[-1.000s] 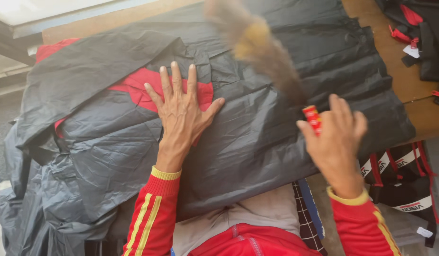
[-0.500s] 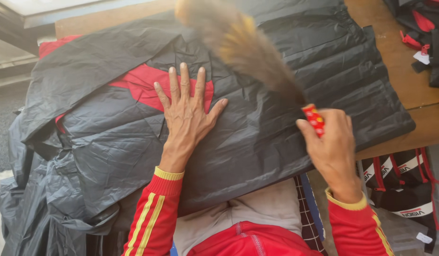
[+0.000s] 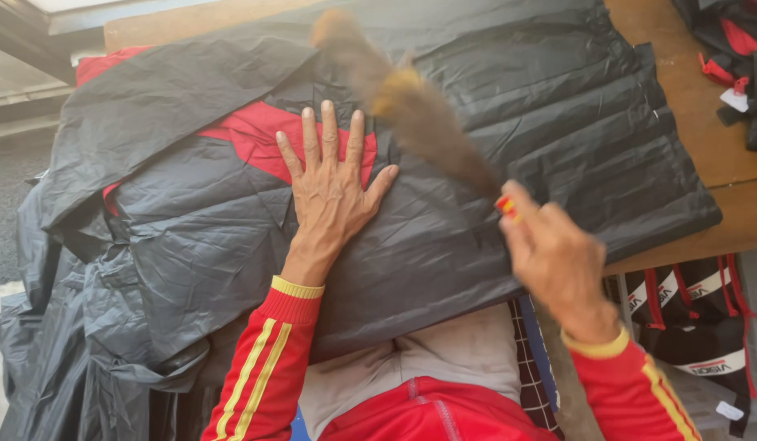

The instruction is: The person uses a feather duster to clean the surface of a black and red jacket laid out on a wooden table. They brush the fabric repeatedly, then smooth it with their hands, fold the jacket, and continue dusting the folded item.

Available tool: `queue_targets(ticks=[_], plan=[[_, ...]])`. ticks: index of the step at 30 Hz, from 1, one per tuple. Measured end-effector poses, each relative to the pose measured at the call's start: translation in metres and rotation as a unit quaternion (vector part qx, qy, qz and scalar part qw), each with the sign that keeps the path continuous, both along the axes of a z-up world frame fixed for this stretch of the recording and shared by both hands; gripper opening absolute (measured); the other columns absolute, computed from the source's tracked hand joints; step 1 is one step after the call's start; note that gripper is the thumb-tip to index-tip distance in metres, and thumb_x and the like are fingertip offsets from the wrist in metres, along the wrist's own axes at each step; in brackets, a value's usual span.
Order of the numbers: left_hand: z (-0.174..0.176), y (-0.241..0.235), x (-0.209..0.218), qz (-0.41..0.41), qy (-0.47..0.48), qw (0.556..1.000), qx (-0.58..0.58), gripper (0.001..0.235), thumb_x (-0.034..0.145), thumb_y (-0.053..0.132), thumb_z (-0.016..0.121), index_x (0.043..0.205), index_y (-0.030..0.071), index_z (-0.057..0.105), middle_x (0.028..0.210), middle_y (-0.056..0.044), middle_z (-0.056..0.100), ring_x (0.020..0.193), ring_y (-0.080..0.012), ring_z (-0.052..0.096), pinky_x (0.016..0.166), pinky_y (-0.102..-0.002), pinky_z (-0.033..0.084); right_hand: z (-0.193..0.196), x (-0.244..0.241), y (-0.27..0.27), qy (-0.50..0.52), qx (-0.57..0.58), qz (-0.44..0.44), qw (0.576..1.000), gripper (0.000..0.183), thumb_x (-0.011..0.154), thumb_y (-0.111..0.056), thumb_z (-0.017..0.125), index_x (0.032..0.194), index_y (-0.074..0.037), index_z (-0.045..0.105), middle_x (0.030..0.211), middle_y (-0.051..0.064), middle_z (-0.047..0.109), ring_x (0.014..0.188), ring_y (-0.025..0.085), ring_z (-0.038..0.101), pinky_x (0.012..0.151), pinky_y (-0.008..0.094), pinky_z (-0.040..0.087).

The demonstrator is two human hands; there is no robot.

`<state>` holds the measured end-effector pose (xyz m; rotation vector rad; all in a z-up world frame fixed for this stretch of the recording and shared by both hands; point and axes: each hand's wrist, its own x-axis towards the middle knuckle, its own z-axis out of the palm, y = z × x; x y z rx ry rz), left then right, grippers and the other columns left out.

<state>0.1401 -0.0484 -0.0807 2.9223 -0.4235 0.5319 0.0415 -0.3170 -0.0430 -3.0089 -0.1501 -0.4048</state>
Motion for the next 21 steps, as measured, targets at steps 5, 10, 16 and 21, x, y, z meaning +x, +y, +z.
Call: queue_targets(ticks=[5,10,16,21], plan=[[-0.001,0.006,-0.003,-0.022,0.012,1.000,-0.001,0.077,0.095,0.064,0.051,0.150,0.013,0.034,0.153,-0.023,0.024,0.141,-0.0440,0.020,0.109,-0.068,0.010,0.018,0.014,-0.033,0.080,0.054,-0.128,0.987,0.040,0.100,-0.028,0.048,0.138,-0.019,0.058,0.103,0.017,0.066,0.083,0.047,0.061,0.061,0.058,0.046],[0.005,0.010,-0.008,-0.064,0.032,0.997,-0.015,0.075,0.094,0.061,0.049,0.148,0.011,0.038,0.152,-0.025,0.024,0.140,-0.0465,0.020,0.108,-0.069,0.010,0.021,-0.034,-0.025,0.113,0.037,-0.157,0.980,0.039,0.101,-0.022,0.045,0.136,-0.008,0.053,0.096,0.025,0.067,0.080,0.051,0.061,0.062,0.058,0.044],[0.009,0.013,-0.015,-0.117,0.055,0.992,-0.005,0.074,0.094,0.059,0.048,0.149,0.012,0.036,0.154,-0.023,0.022,0.142,-0.0446,0.016,0.110,-0.067,0.008,0.031,-0.074,-0.006,0.162,0.108,-0.249,0.949,0.041,0.099,-0.028,0.043,0.137,-0.017,0.053,0.111,0.012,0.068,0.088,0.047,0.061,0.067,0.055,0.045],[0.006,0.014,-0.016,-0.112,0.041,0.993,-0.006,0.074,0.094,0.061,0.048,0.150,0.014,0.035,0.154,-0.022,0.022,0.142,-0.0433,0.016,0.111,-0.067,0.008,0.019,-0.078,0.022,0.056,0.117,-0.093,0.987,0.043,0.096,-0.024,0.054,0.136,-0.011,0.055,0.117,0.010,0.067,0.096,0.029,0.066,0.070,0.042,0.050]])
